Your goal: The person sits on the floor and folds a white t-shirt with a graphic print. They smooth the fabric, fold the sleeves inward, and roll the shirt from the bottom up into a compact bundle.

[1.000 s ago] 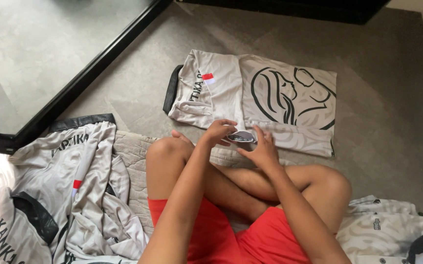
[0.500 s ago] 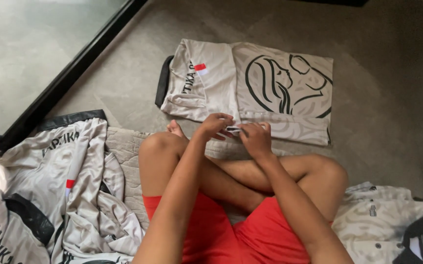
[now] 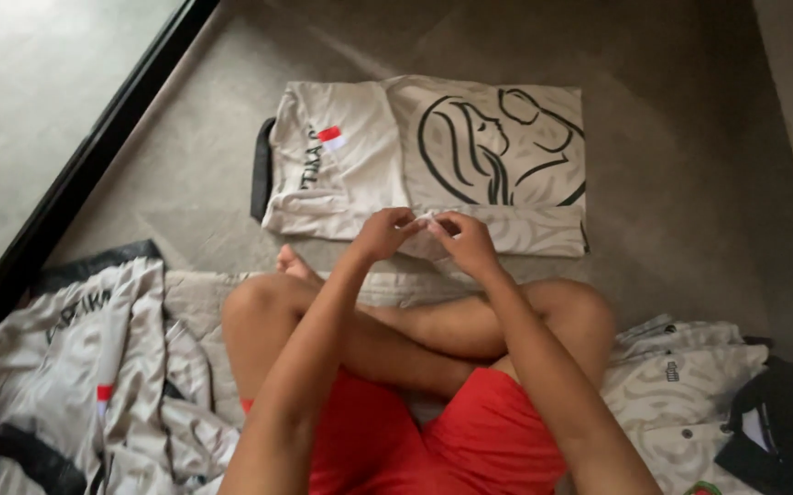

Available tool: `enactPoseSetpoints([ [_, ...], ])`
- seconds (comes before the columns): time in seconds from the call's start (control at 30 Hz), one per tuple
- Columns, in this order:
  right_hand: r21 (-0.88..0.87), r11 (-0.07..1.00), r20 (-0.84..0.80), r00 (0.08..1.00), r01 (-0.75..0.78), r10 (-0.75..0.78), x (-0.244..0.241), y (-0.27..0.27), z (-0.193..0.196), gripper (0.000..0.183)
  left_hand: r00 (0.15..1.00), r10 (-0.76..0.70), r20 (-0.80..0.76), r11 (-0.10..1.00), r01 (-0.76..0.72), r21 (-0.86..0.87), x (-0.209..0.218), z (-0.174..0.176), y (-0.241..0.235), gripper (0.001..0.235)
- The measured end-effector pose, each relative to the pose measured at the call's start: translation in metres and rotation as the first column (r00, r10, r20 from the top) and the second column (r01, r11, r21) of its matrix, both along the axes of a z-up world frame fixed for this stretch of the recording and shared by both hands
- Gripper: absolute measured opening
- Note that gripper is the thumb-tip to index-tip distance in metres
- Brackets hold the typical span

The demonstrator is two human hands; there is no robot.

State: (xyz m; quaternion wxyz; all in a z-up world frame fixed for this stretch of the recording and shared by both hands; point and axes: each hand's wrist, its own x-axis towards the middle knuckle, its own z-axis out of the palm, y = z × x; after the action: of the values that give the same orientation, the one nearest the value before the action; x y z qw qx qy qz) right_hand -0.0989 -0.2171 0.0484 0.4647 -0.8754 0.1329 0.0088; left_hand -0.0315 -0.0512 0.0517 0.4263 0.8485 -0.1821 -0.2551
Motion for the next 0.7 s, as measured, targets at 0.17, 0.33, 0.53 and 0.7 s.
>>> enactPoseSetpoints([
  [0.17, 0.204, 0.979, -0.255, 0.965, -0.009, 0.062, 0.050, -0.044, -0.010, 0.040, 0.989, -0.076, -0.123, 0.997, 0.076, -0.006, 0.043, -0.016, -0.017, 0.035],
  [0.33, -0.027, 0.979, -0.066, 0.977, 0.203, -0.205, 0.116, -0.156, -0.064, 0.039, 0.996, 0.049, 0.068, 0.994, -0.056, 0.098, 0.144, -0.087, -0.048, 0.025],
  [0.53, -0.495, 0.825, 0.003, 0.950, 0.272, -0.311, 0.161, -0.240, -0.079, 0.024, 0.920, 0.144, 0.365, 0.963, -0.216, 0.164, 0.247, -0.080, -0.087, 0.027],
  [0.7, -0.729, 0.547, 0.228, 0.899, 0.412, -0.372, 0.197, -0.310, -0.121, 0.033, 0.838, -0.003, 0.545, 0.942, -0.181, 0.284, 0.309, -0.111, -0.089, 0.023],
])
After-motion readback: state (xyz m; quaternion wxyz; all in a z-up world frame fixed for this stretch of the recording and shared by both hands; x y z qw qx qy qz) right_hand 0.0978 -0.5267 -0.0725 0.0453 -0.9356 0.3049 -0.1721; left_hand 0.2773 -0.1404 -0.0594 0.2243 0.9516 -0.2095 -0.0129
